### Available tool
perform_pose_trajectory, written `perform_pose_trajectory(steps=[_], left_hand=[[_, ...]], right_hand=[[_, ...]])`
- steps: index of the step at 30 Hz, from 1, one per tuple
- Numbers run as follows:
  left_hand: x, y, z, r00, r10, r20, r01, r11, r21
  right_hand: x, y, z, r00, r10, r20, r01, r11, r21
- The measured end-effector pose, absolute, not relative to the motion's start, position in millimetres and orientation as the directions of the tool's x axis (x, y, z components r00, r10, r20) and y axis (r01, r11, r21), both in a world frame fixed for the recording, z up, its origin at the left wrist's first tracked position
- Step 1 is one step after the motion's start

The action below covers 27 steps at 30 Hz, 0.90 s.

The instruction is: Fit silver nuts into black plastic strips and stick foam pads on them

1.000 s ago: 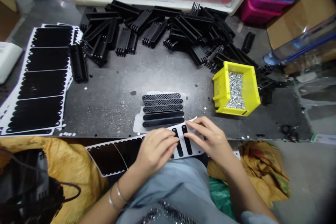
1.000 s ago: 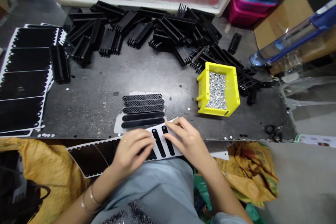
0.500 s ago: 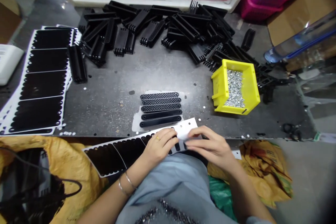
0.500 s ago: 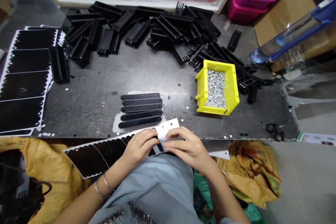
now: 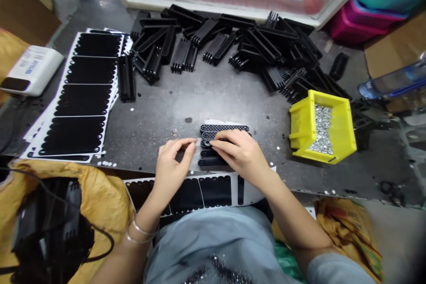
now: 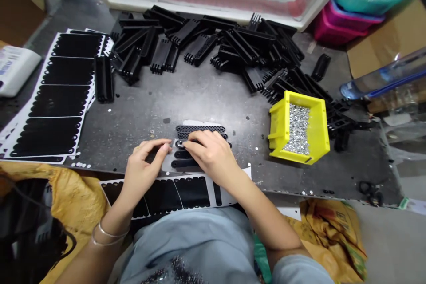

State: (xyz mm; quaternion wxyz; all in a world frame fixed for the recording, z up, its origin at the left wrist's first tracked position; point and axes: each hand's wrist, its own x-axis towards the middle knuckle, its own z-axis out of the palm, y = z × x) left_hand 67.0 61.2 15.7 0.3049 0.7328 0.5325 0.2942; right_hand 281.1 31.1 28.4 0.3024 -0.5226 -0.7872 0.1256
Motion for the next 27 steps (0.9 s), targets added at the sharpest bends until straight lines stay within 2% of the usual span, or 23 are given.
perform_pose_trajectory(steps=[7, 15, 18, 21, 27], left_hand=[[78, 74, 8, 0.291, 0.955, 0.051, 0.510, -0.200, 0.836], [82, 79, 7, 0.264, 0.965, 0.005, 0.548, -0.154, 0.822], [82, 81, 6, 0.278, 0.960, -0.020, 0.545, -0.141, 0.826], [81, 83, 6, 0.281, 0.960, -0.004, 0.530, -0.152, 0.834], [80, 85, 5, 0.292, 0.956, 0.009, 0.519, -0.167, 0.838]], right_hand=[[287, 40, 28, -0.325, 0.890, 0.319, 0.658, 0.455, -0.599], [289, 35, 37, -0.320, 0.907, 0.273, 0.683, 0.421, -0.597], [314, 22, 42, -0.196, 0.961, 0.193, 0.693, 0.275, -0.667], [338, 13, 38, -0.053, 0.988, 0.147, 0.617, 0.148, -0.773], [344, 12, 25, 0.065, 0.980, 0.186, 0.527, 0.124, -0.841]])
